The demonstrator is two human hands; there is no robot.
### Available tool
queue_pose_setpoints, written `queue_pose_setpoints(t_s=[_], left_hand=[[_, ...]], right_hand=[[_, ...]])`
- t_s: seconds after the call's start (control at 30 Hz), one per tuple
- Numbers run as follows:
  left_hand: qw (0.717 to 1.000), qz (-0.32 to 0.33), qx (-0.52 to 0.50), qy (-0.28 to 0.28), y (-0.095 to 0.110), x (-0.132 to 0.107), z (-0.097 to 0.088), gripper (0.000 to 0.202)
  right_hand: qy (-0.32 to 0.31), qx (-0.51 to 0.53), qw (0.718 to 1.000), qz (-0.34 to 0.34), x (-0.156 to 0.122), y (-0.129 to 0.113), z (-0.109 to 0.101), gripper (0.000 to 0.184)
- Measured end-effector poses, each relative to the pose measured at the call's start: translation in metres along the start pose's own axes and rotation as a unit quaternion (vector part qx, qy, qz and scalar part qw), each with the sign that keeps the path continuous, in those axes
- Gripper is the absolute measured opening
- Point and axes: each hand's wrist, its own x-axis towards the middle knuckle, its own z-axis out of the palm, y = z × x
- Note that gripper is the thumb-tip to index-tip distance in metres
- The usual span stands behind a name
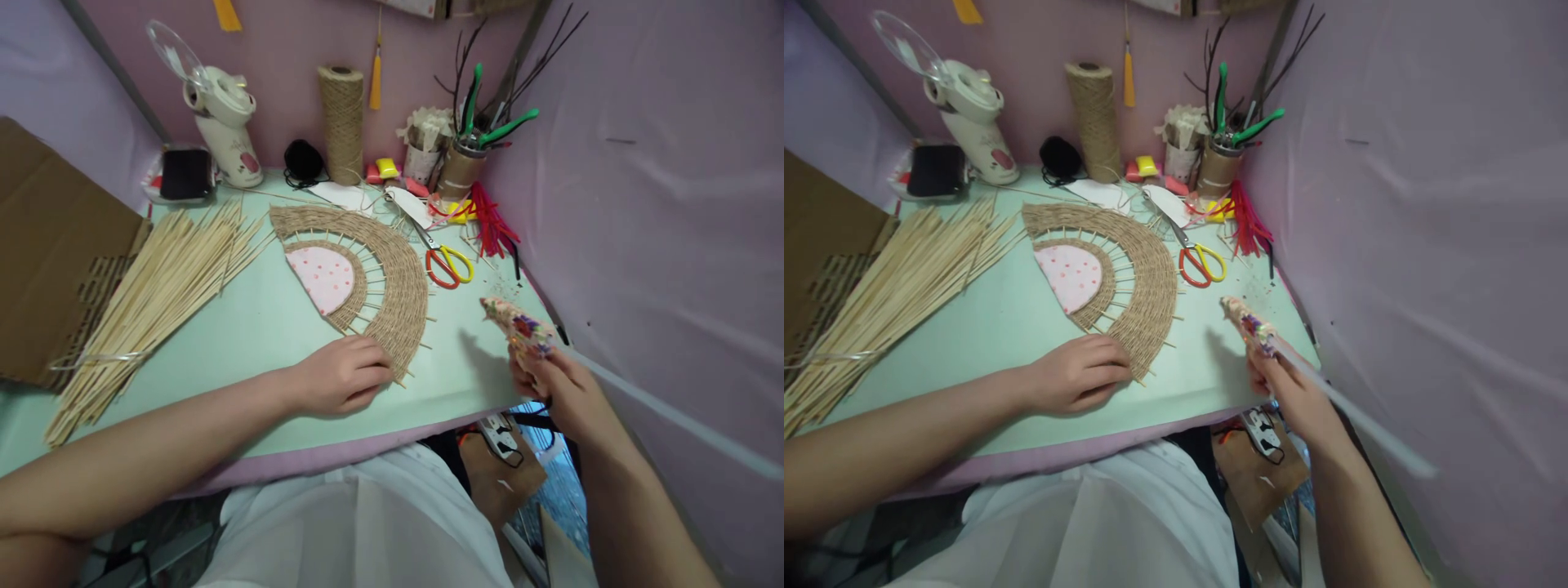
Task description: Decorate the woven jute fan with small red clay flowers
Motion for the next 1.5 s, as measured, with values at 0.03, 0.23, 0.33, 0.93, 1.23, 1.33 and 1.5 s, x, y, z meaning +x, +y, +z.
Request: queue_pose_setpoints(t_s=[0.03,0.23,0.33,0.93,1.23,1.33,1.5], left_hand=[[1.0,0.001,0.002,-0.003,0.0,0.0,0.0,0.023],[1.0,0.013,0.005,-0.005,-0.001,0.0,0.0,0.023],[1.0,0.014,0.004,-0.005,-0.001,0.0,0.001,0.025],[1.0,0.02,0.015,0.009,0.0,0.001,0.0,0.024],[1.0,0.013,0.014,-0.012,0.0,0.001,0.001,0.024],[1.0,0.01,0.014,-0.015,0.0,0.0,0.001,0.024],[1.0,0.009,0.014,-0.013,0.0,0.0,0.002,0.024]], right_hand=[[-0.054,0.075,0.995,0.038,-0.008,-0.005,0.005,0.038],[-0.231,0.13,0.951,0.159,-0.033,-0.026,0.028,0.048],[-0.259,0.076,0.949,0.162,-0.033,-0.034,0.034,0.054],[-0.257,0.025,0.948,0.187,-0.026,-0.036,0.044,0.053],[-0.263,-0.025,0.955,0.134,-0.023,-0.048,0.043,0.053],[-0.268,-0.029,0.953,0.134,-0.022,-0.05,0.043,0.052],[-0.263,-0.034,0.954,0.139,-0.023,-0.051,0.044,0.052]])
